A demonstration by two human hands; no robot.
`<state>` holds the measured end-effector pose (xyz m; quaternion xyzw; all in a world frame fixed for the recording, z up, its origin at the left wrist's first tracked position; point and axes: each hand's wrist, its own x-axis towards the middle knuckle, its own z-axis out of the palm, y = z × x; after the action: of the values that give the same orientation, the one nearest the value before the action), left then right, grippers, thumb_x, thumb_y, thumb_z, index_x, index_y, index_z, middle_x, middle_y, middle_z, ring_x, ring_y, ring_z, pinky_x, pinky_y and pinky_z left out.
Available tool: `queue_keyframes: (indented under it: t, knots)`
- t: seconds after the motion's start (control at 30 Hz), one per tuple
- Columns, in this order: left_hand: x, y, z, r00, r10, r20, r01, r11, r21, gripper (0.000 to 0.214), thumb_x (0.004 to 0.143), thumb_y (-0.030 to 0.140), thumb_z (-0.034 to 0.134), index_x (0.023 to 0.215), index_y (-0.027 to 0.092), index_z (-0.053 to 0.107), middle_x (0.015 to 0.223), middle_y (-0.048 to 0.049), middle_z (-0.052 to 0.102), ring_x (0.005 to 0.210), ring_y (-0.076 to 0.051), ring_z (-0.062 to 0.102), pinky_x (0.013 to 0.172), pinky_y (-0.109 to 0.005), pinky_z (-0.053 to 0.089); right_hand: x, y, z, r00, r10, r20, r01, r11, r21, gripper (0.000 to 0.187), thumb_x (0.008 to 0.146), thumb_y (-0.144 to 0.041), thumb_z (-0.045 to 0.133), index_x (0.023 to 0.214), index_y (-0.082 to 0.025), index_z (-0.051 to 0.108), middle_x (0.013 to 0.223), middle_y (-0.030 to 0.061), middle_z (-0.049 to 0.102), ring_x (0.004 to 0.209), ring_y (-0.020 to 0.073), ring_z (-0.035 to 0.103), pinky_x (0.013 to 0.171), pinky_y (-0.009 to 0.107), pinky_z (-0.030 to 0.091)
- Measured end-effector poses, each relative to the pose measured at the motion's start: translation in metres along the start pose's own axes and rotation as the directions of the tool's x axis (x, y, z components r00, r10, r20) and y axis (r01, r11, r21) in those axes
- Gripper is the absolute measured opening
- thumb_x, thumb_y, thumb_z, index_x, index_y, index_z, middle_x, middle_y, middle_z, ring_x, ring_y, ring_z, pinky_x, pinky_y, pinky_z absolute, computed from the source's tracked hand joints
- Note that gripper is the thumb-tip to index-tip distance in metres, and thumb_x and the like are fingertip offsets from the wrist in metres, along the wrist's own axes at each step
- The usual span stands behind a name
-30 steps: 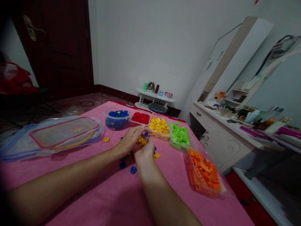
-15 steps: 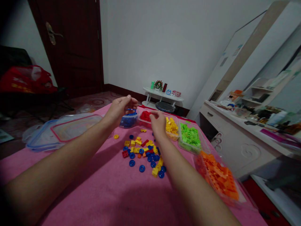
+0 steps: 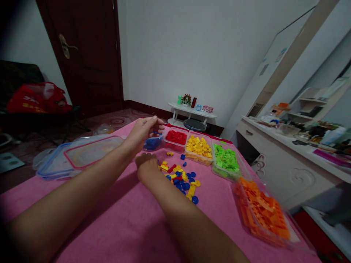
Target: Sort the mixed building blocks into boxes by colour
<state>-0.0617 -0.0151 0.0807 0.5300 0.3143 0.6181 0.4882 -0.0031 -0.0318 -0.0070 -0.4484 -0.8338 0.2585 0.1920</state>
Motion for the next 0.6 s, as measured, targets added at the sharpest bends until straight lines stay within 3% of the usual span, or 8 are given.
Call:
queue_keyframes:
  t: [0.07,0.17,0.27,0.37,0.43,0.5,0.6]
  knots:
    - [0.000,-0.004,0.000,1.000,-0.011,0.019,0.010,1.000,0.029,0.032,0.083,0.042,0.051,0.079,0.012,0.063,0.071,-0.0061,0.065,0.057,-0.008,0.056,0.052,-0.017,0.042,-0.018,0.003,-0.021,1.000,0.000,-0.022,-0.002,0.995,-0.096,0.022,0.065,-0.004,0.053,0.077,-0.017,0.067,0.095,0.0125,0.068,0.100,0.0315,0.057,0.089,0.046,0.037]
    - [0.002,-0.015,-0.002,0.995,-0.024,0.101,0.010,0.990,0.144,0.029,0.082,0.036,0.050,0.075,0.012,0.063,0.068,-0.0046,0.064,0.053,-0.008,0.054,0.050,-0.017,0.040,-0.043,0.016,-0.058,0.981,0.007,-0.193,-0.066,0.953,-0.296,0.020,0.071,-0.016,0.053,0.083,-0.021,0.069,0.089,0.0076,0.069,0.086,0.0242,0.061,0.074,0.035,0.043]
    - [0.005,-0.031,-0.008,0.965,-0.082,0.249,-0.023,0.920,0.391,0.023,0.077,0.029,0.053,0.065,0.012,0.063,0.056,-0.0010,0.059,0.048,-0.008,0.051,0.046,-0.017,0.037,-0.061,0.047,-0.090,0.916,0.034,-0.401,-0.129,0.968,-0.214,0.022,0.076,-0.026,0.051,0.087,-0.019,0.068,0.082,0.0057,0.069,0.075,0.0198,0.061,0.068,0.031,0.043]
    - [0.007,-0.050,-0.014,0.933,-0.094,0.348,-0.157,0.765,0.625,0.015,0.071,0.022,0.057,0.063,0.014,0.066,0.052,0.0002,0.059,0.050,-0.010,0.053,0.050,-0.019,0.040,-0.074,0.082,-0.107,0.848,0.136,-0.511,-0.158,0.987,0.000,0.023,0.073,-0.030,0.053,0.084,-0.017,0.067,0.080,0.0061,0.069,0.071,0.0179,0.061,0.066,0.029,0.045]
    - [0.006,-0.063,-0.014,0.928,-0.049,0.370,-0.240,0.679,0.694,0.012,0.069,0.018,0.059,0.073,0.015,0.071,0.062,-0.0018,0.066,0.059,-0.014,0.058,0.059,-0.023,0.045,-0.082,0.100,-0.115,0.831,0.235,-0.505,-0.201,0.972,0.122,0.022,0.068,-0.031,0.057,0.081,-0.016,0.068,0.075,0.0058,0.068,0.066,0.0178,0.060,0.061,0.029,0.045]
    - [0.004,-0.078,-0.010,0.914,-0.005,0.406,-0.307,0.645,0.700,0.024,0.070,0.018,0.061,0.091,0.017,0.071,0.086,-0.0056,0.071,0.079,-0.018,0.062,0.074,-0.028,0.047,-0.089,0.109,-0.124,0.837,0.314,-0.449,-0.260,0.949,0.180,0.021,0.063,-0.031,0.061,0.076,-0.016,0.068,0.066,0.0044,0.067,0.059,0.0168,0.058,0.055,0.028,0.043]
    - [-0.001,-0.099,-0.002,0.842,0.005,0.539,-0.421,0.631,0.651,0.039,0.078,0.025,0.058,0.116,0.019,0.062,0.120,-0.0097,0.062,0.110,-0.022,0.055,0.095,-0.034,0.040,-0.102,0.112,-0.141,0.898,0.353,-0.264,-0.332,0.936,0.121,0.013,0.058,-0.025,0.063,0.066,-0.016,0.067,0.058,0.0020,0.064,0.053,0.0142,0.055,0.052,0.025,0.040]
